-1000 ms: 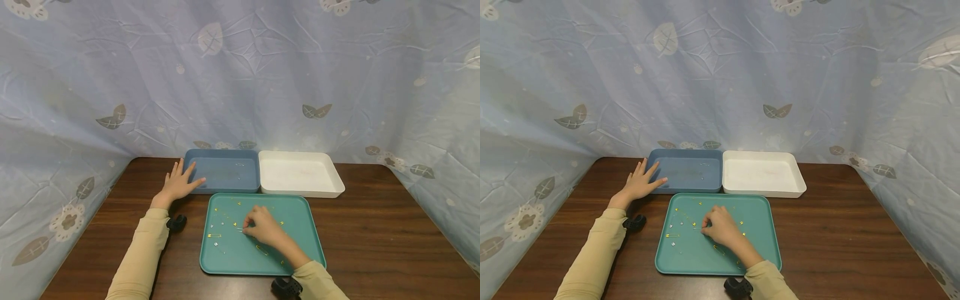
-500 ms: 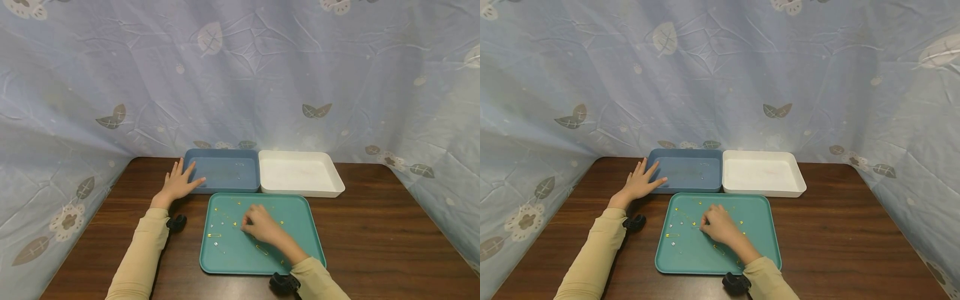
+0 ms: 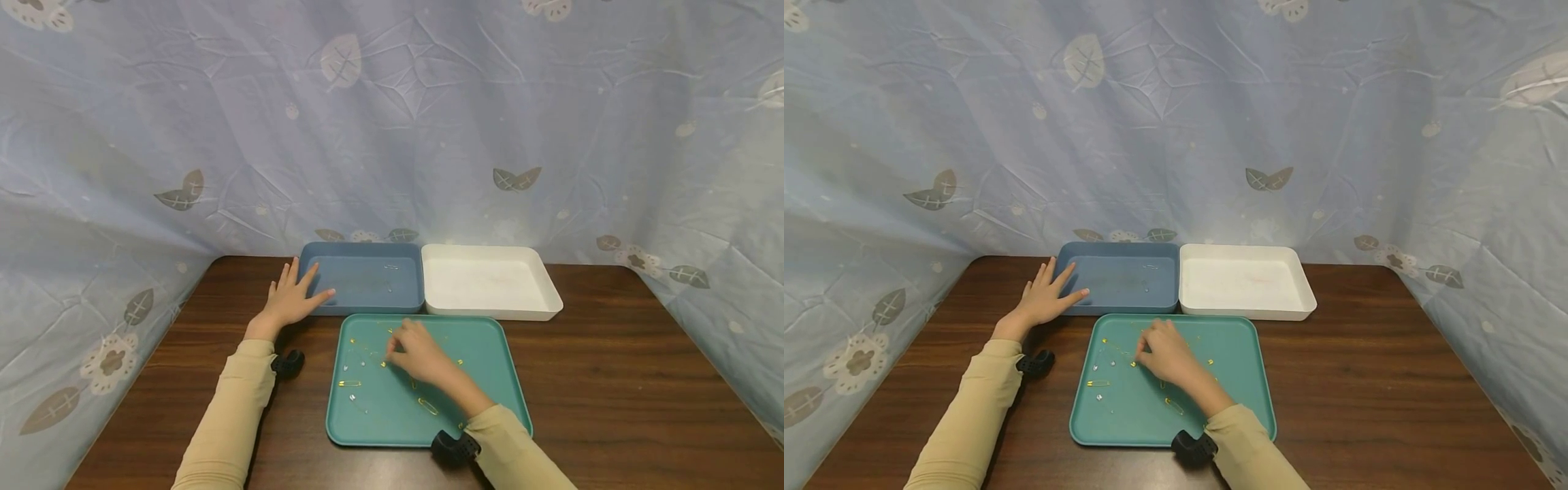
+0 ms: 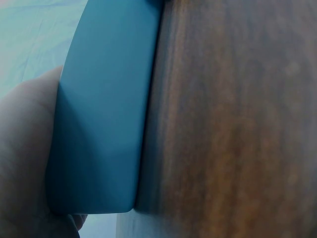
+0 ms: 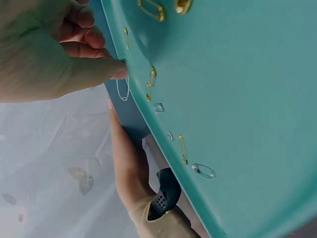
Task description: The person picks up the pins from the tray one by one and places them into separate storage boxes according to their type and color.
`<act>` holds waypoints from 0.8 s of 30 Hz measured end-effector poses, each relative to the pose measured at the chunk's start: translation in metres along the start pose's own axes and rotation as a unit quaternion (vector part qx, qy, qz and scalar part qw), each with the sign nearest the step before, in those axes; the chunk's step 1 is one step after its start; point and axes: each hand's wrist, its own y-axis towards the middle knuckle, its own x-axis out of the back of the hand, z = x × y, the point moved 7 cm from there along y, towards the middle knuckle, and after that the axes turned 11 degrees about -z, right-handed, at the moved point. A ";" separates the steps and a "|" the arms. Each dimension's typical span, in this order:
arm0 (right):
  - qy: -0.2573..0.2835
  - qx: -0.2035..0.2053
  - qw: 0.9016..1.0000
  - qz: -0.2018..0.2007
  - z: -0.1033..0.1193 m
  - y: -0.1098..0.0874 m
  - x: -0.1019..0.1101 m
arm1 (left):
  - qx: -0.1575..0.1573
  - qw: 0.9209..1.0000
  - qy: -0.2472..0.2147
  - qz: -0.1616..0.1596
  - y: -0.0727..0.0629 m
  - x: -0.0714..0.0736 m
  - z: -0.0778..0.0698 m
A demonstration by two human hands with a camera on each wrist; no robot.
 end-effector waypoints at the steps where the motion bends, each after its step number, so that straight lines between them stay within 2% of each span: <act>1: 0.002 0.003 1.000 -0.005 0.001 0.003 0.001 | -0.001 1.000 -0.002 -0.001 0.000 0.000 0.000; 16: 0.010 -0.003 0.999 -0.046 -0.002 0.042 0.007 | 0.002 1.000 0.010 0.008 0.000 -0.003 0.002; 24: 0.010 -0.013 0.999 -0.052 -0.004 0.067 0.014 | 0.004 1.000 0.006 0.000 0.001 -0.001 0.000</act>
